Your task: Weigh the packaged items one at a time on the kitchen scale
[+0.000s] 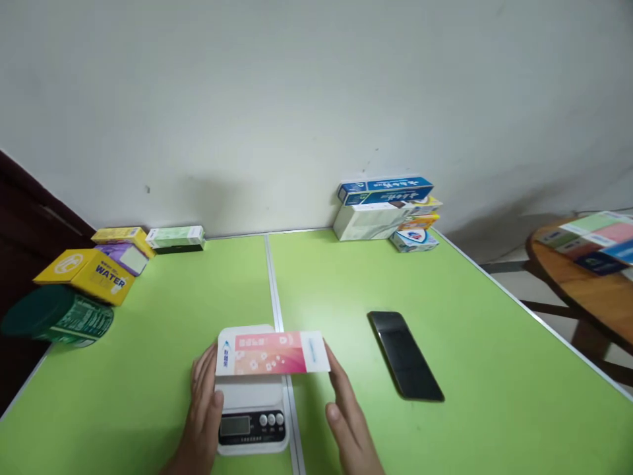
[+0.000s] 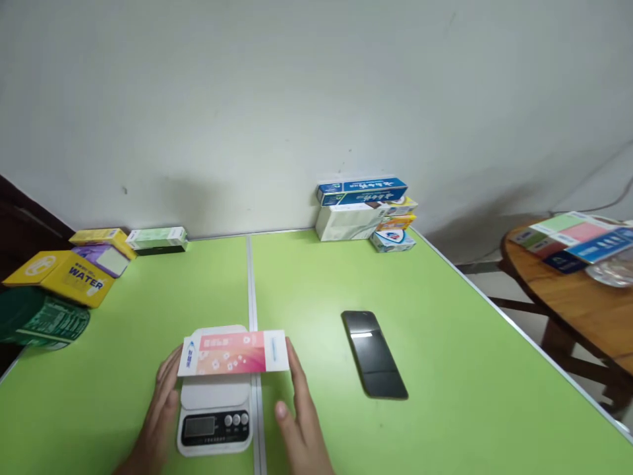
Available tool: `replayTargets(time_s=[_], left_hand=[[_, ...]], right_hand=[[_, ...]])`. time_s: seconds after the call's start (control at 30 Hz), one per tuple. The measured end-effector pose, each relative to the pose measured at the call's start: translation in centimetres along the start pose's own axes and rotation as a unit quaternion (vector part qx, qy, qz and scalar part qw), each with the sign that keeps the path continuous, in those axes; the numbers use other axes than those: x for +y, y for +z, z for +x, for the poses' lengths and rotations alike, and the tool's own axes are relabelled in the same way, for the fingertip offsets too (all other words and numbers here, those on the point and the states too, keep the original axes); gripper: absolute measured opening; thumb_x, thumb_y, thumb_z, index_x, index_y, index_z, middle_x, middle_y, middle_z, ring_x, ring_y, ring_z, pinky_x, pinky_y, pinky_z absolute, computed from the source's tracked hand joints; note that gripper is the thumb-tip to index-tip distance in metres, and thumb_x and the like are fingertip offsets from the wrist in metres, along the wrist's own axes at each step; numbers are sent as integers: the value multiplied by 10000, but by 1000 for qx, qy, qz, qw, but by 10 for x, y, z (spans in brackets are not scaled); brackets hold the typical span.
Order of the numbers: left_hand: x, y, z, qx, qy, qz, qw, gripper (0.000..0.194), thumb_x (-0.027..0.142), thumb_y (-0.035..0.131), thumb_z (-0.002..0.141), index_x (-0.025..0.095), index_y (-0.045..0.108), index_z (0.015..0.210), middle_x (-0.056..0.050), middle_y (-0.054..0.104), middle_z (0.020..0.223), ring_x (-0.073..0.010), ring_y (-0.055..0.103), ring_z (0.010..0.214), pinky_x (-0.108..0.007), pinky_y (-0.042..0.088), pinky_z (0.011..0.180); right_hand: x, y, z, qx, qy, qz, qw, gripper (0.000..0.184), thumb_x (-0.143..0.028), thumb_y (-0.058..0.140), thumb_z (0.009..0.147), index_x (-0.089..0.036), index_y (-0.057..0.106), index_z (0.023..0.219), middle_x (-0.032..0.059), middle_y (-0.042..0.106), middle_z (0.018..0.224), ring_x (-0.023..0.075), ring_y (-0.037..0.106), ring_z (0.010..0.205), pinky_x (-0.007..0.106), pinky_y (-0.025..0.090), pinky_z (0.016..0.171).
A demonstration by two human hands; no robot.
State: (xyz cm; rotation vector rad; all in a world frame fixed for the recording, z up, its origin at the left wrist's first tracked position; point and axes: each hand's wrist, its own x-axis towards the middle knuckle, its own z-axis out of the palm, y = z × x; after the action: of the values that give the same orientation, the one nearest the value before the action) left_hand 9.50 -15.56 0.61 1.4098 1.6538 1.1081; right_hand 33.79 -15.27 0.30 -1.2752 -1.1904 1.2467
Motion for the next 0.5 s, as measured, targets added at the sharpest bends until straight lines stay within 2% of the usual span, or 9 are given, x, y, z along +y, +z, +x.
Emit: replayTargets(time_s=[0.07,0.13,0.3,0.37,0.5], left_hand=[[-14,-8,-13,12,-16,0,1000,590,565,314,921,302,388,1443,-19,325,1543,-255,216,1444,-423,165,1196],[-19,-11,-20,29,-27,-3,999,597,550,280,935,291,330,1471,-27,286,1559,-248,200,1449,-424,163,1195],[-20,-9,-17,42,-37,-18,998,621,557,250,941,247,325,1473,-63,300,1551,-216,205,1448,-393,152,1194],[-23,-10,-15,53,-78,-31,995,664,582,255,930,234,268,1496,-49,215,1589,-207,126,1470,-382,108,1200],[-31,-19,-15,118,-148,-59,980,767,612,281,907,251,21,1532,30,-38,1618,-192,-53,1475,-373,15,1198]], right_hand=[[11,16,-2,-23,1,3,1000,699,-590,459,870,-370,223,1490,-61,203,1583,262,137,1467,475,196,1187],[16,24,-3,-37,4,2,999,723,-608,467,860,-363,216,1493,-58,181,1590,259,116,1471,469,177,1192],[20,29,-6,-48,33,-22,998,709,-646,427,861,-362,246,1485,-59,182,1591,251,109,1474,465,154,1197],[23,27,-6,-25,52,-39,998,707,-671,403,855,-358,278,1476,-44,215,1584,263,141,1469,478,165,1193],[29,13,3,105,40,-26,993,741,-690,333,861,-286,293,1481,35,273,1569,288,245,1443,507,203,1180]])
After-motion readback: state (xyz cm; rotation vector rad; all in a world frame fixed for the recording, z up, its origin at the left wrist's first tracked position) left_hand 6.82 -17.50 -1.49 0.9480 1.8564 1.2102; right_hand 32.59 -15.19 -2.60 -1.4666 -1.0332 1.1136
